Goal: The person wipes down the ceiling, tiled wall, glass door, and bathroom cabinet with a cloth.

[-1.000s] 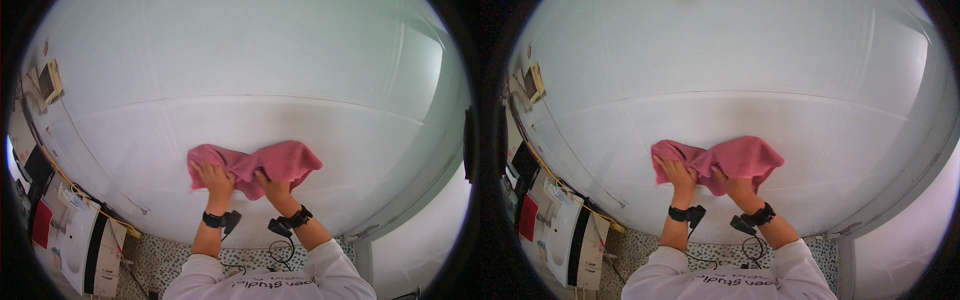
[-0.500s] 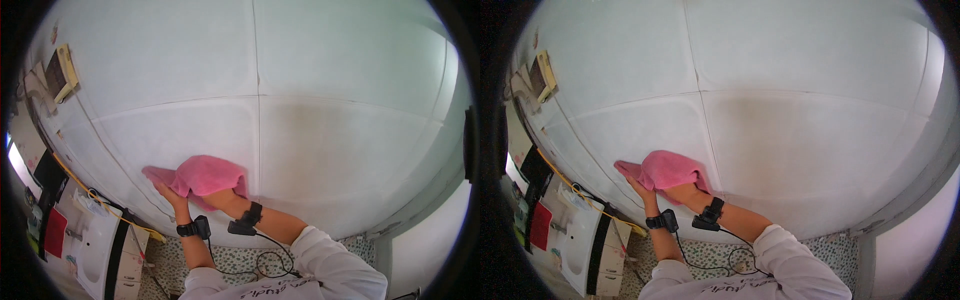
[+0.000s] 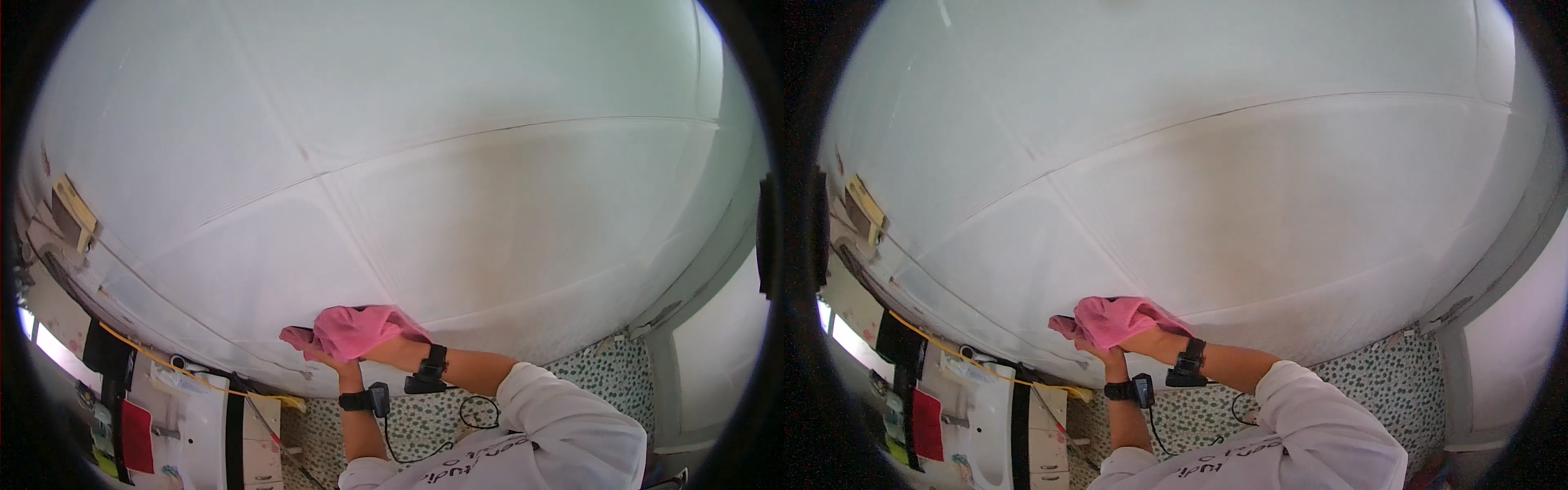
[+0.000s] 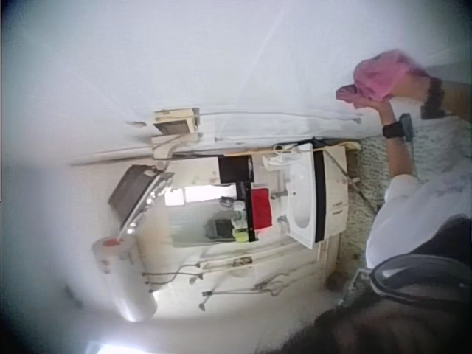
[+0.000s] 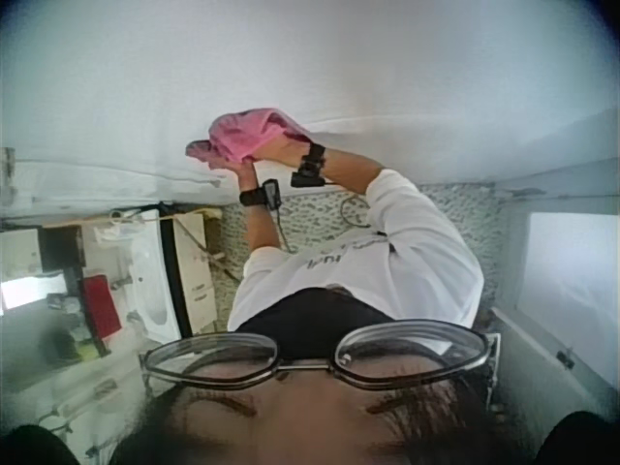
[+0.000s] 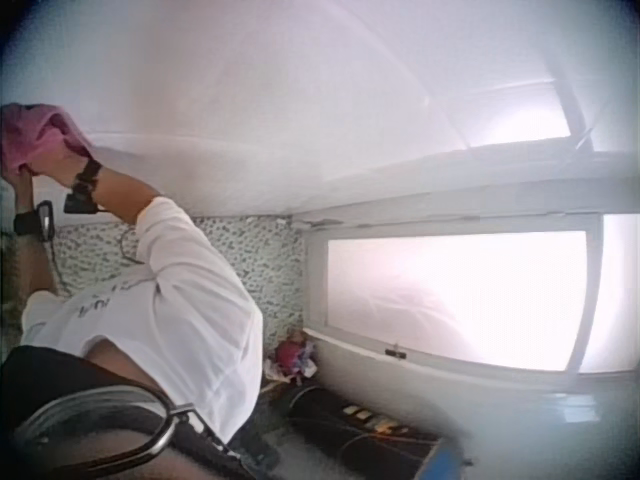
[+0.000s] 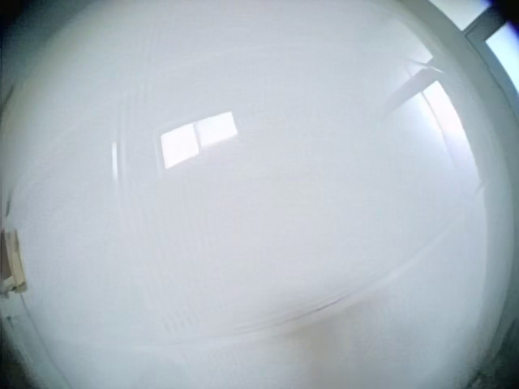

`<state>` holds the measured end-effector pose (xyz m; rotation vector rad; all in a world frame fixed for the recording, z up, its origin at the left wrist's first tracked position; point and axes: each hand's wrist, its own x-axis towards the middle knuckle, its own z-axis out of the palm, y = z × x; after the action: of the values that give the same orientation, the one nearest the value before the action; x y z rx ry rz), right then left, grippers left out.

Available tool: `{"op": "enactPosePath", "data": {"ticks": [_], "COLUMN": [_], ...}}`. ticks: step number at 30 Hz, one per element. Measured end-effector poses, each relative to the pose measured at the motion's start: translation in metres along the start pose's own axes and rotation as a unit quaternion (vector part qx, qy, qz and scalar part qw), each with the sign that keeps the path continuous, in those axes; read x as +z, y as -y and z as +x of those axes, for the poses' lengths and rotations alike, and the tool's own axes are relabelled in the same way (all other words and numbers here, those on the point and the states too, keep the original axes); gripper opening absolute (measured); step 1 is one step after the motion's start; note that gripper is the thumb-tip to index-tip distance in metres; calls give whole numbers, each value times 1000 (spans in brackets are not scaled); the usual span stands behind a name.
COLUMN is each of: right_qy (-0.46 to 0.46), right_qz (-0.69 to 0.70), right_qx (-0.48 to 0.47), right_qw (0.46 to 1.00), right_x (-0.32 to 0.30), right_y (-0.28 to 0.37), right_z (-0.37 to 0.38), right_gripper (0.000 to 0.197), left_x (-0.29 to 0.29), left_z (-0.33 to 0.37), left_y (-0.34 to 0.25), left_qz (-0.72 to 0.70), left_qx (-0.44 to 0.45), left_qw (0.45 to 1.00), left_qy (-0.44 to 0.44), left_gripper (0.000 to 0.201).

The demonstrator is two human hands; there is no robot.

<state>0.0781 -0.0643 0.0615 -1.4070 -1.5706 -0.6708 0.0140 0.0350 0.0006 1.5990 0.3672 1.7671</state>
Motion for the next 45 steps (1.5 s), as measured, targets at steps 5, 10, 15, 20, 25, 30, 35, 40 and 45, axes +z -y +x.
{"op": "enactPosePath", "data": {"ticks": [5, 10, 15, 20, 25, 30, 35, 40, 45], "right_qy": [-47, -161, -95, -194, -234, -310, -326, -317, -335], "right_qz": [-59, -86, -94, -190, -232, -318, -346, -303, -203], "right_qx": [18, 35, 167, 197, 274, 393, 362, 346, 337], "right_qw": [997, 983, 977, 942, 904, 805, 802, 829, 856], "right_x": [-43, -111, -154, -237, -315, -340, -328, -295, -259], "right_y": [-20, -38, -95, -128, -153, -180, -193, -188, -191], "right_z": [-11, -28, -91, -144, -205, -278, -331, -339, -325], "right_gripper": [16, 12, 19, 19, 41, 37, 36, 37, 26], "left_x": [39, 71, 134, 205, 275, 319, 331, 318, 290], "left_z": [-8, -32, -68, -118, -182, -253, -297, -289, -245], "left_y": [-39, -42, -69, -112, -151, -158, -119, -112, -115], "left_qz": [171, 182, 257, 210, 199, 247, 149, -63, 80], "left_qx": [173, 191, 276, 321, 377, 391, 349, 7, 183], "left_qw": [969, 955, 919, 908, 871, 822, 813, 857, 868], "left_qy": [39, 134, 116, 168, 244, 333, 441, 511, 455], "left_gripper": [79, 72, 68, 53, 37, 31, 33, 26, 22]}}
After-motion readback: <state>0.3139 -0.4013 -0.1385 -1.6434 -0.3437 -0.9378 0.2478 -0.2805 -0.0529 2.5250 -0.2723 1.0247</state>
